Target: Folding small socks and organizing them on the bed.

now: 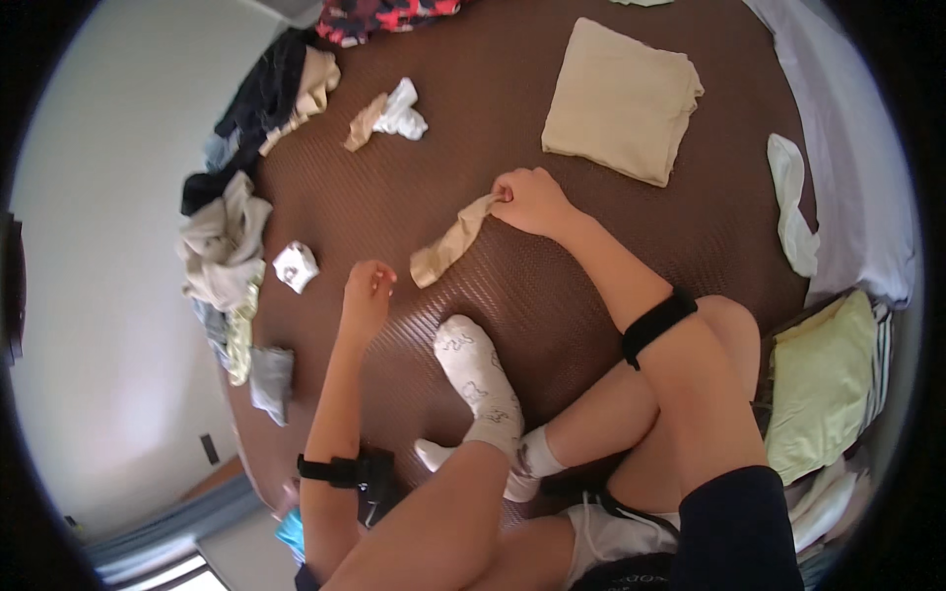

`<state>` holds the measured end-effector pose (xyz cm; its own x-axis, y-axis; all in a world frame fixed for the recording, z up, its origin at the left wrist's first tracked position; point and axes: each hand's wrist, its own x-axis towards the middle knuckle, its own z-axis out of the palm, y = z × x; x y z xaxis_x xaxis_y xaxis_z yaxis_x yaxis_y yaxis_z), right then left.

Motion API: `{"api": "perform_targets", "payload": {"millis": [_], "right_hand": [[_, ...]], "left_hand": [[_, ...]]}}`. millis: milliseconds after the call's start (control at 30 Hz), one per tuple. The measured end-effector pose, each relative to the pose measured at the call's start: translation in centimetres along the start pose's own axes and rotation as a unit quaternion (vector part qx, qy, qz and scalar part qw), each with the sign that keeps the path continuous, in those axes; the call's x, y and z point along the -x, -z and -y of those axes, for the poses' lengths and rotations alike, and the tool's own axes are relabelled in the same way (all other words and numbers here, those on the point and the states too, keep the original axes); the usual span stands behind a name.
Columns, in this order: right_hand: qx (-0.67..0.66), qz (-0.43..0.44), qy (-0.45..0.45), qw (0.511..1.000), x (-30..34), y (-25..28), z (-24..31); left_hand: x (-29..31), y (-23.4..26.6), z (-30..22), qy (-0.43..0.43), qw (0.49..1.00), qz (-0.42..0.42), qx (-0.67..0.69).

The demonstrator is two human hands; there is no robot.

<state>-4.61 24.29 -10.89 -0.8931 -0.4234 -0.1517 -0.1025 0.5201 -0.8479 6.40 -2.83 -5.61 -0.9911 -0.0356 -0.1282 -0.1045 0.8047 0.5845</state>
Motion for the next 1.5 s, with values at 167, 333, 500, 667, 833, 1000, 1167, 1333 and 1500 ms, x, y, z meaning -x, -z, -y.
{"api": "perform_targets", "payload": {"millis": [167,333,500,667,833,1000,1167,1333,1500], "right_hand": [[-0.002,0.050,0.062,0.997,1.2,0.9,-1.2],[0.032,0.153,-0.100,0.983,-1.0,3.4,2.3],[-0.046,0.135,-0.119,0.983,-1.1,1.9,1.2],[0.051,0.162,-0.101,0.980,-1.2,0.9,1.0],[0.122,0.201,-0.123,0.964,-1.9,0.9,1.8],[0.041,0.206,-0.111,0.971,-1.2,1.6,2.1],[0.049,0.176,-0.099,0.978,-1.7,2.2,0.6],[0.175,0.170,-0.065,0.968,-1.8,0.4,1.2],[0.249,0.196,-0.028,0.948,-3.0,-0.8,1.6]], "left_hand": [[-0.2,-2.6,-1.2,0.130,0.978,0.074,0.146],[-1.6,-3.0,-1.7,0.149,0.980,0.123,0.051],[-1.5,-4.4,-0.1,0.291,0.944,0.013,0.154],[-2.5,-3.6,1.1,0.212,0.968,0.040,0.130],[-1.6,-4.4,1.5,0.174,0.981,0.056,0.068],[-0.7,-5.3,1.7,0.210,0.974,0.027,0.083],[-1.0,-5.4,0.9,0.196,0.977,0.031,0.075],[-0.6,-5.1,1.4,0.198,0.975,0.026,0.097],[0.2,-4.7,3.5,0.160,0.980,-0.002,0.122]]}}
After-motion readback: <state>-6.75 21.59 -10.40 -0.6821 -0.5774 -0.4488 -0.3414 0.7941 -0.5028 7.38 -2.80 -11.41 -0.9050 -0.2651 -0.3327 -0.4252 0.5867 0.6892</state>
